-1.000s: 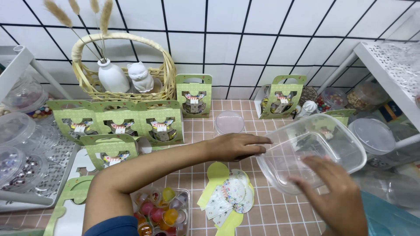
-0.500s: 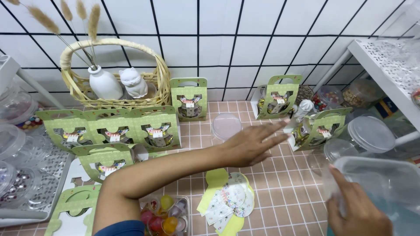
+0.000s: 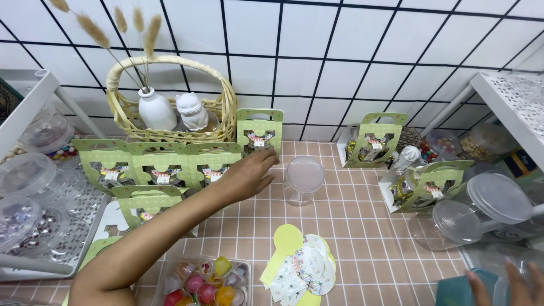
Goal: Assembling cardboard gift boxes, placing jars inside, and filling them with colorful jelly cups.
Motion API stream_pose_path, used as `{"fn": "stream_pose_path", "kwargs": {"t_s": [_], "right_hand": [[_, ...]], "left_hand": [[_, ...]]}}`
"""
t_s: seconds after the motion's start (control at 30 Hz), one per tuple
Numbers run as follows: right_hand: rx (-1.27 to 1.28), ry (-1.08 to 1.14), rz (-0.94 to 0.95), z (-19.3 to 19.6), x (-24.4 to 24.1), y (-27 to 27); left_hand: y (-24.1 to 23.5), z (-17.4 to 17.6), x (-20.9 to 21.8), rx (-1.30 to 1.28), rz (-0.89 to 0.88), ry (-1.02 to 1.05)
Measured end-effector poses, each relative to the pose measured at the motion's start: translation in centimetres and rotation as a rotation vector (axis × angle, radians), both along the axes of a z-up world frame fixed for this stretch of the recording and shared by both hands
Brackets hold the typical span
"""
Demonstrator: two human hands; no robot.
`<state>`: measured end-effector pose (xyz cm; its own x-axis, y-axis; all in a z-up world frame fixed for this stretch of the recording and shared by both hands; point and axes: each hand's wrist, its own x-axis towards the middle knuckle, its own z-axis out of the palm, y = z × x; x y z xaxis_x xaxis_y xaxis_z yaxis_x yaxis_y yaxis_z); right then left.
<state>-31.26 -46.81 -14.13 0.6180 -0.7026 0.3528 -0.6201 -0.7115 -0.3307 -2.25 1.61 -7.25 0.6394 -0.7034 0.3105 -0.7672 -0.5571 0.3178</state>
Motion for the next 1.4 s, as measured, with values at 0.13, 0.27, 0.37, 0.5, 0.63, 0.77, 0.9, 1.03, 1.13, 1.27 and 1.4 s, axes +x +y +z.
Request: {"fn": "stream_pose_path", "kwargs": {"t_s": [0.13, 0.27, 0.37, 0.5, 0.63, 0.77, 0.9, 1.03, 1.13, 1.27, 1.4], "right_hand": [[-0.223, -0.039, 0.714, 4.2, 6.0, 12.3], [0.093, 0.376, 1.124, 1.5, 12.4, 21.1], [0.172, 0.723, 1.246, 2.0, 14.6, 27.1], [0.122, 0.540, 1.586, -2.4, 14.8, 28.2], [0.079, 0.769, 1.543, -1.3, 15.0, 27.1], [0.134, 1.013, 1.494, -2.4, 15.5, 23.1], [0.225, 1.094, 1.321, 0.4, 16.3, 21.8], [0.291, 0.380, 1.095, 1.5, 19.2, 20.4], [0.353, 0.026, 1.010, 4.4, 20.7, 20.5], [0.605, -0.016, 1.107, 6.1, 22.9, 20.2], [0.683, -0.053, 1.143, 4.1, 25.8, 19.0]], "left_hand": [[1.5, 1.9, -1.5, 0.275, -0.033, 0.345], [3.9, 4.4, -3.9, 0.858, -0.128, 0.772], [5.8, 0.2, -4.3, 1.056, -0.178, 0.942], [8.4, -4.7, -5.1, 0.832, -0.228, 1.211], [9.5, -4.4, -6.4, 0.615, -0.204, 1.057], [9.7, -6.2, -7.0, 0.468, -0.295, 0.852], [8.1, -6.7, -7.0, 0.448, -0.312, 0.754], [4.0, -5.9, -6.3, 0.391, -0.296, 0.651], [0.8, -6.5, -4.5, 0.390, -0.275, 0.578], [-3.7, -5.8, -2.1, 0.338, -0.133, 0.478], [-8.0, -9.0, 1.8, 0.239, 0.016, 0.428]]}}
